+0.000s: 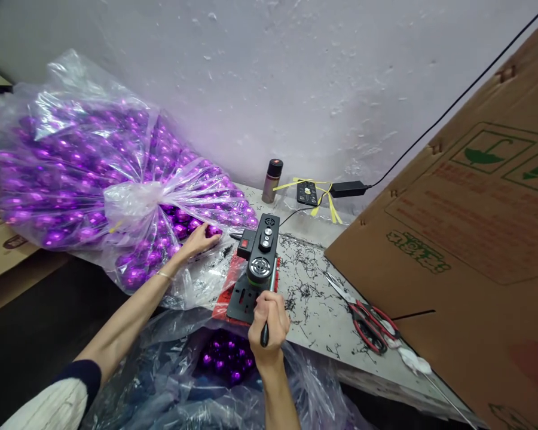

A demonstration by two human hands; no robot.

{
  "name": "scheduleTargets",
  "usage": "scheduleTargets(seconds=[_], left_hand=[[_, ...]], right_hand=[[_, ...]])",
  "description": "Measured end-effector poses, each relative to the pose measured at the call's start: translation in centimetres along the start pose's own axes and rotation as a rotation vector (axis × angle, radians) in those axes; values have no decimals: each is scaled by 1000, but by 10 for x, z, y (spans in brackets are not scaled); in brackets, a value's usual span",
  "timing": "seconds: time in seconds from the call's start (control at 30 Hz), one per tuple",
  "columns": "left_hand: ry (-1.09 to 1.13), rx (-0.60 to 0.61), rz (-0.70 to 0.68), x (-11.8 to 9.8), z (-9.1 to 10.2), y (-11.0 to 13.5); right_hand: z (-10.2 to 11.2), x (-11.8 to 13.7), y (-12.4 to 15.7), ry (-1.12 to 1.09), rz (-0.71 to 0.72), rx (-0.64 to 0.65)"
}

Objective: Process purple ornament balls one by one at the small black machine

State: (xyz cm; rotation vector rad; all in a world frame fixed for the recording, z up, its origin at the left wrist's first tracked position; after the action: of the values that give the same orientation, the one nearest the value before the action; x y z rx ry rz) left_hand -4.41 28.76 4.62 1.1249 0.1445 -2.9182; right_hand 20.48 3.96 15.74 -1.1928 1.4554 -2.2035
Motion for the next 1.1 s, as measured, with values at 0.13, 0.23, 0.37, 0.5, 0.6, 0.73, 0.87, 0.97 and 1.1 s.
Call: scheduleTargets(seconds=[0.13, 0.23, 0.37, 0.5, 0.6, 0.73, 0.87, 0.97, 1.1], left_hand=[[885, 150, 227, 11, -12, 48], [1178, 247, 366, 7, -25, 93], [1188, 253, 354, -7, -35, 132], [917, 94, 195, -13, -33, 145], [722, 33, 60, -20, -32, 150], [541, 37, -113, -37, -23, 163], [428, 61, -256, -57, -21, 194], [379, 164, -441, -80, -40, 235], [298, 433, -708, -111, -76, 282]], right_hand=[[0, 2, -3, -13, -14, -1], [1, 0, -7, -18, -64, -7], [1, 0, -11, -14, -91, 0], [2, 2, -11, -6, -64, 6], [2, 0, -10, -10, -66, 8], [6, -13, -1, -77, -129, -29], [14, -44, 42, -93, -485, -86], [2, -53, 99, -100, -756, 190], [50, -59, 165, -25, -895, 196]])
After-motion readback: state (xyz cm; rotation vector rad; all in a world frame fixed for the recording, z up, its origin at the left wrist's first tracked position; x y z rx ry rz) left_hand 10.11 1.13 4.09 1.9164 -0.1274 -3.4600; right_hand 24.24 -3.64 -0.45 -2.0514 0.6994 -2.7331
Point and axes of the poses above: each hand's wrist, its own y-axis away from the middle knuckle, its own z-axis out of the back of the hand, x = y × z, the point moved 9 cm from there along -y, towards the middle knuckle, and after that the axes turned 3 degrees about -x, right-handed, at the moved point
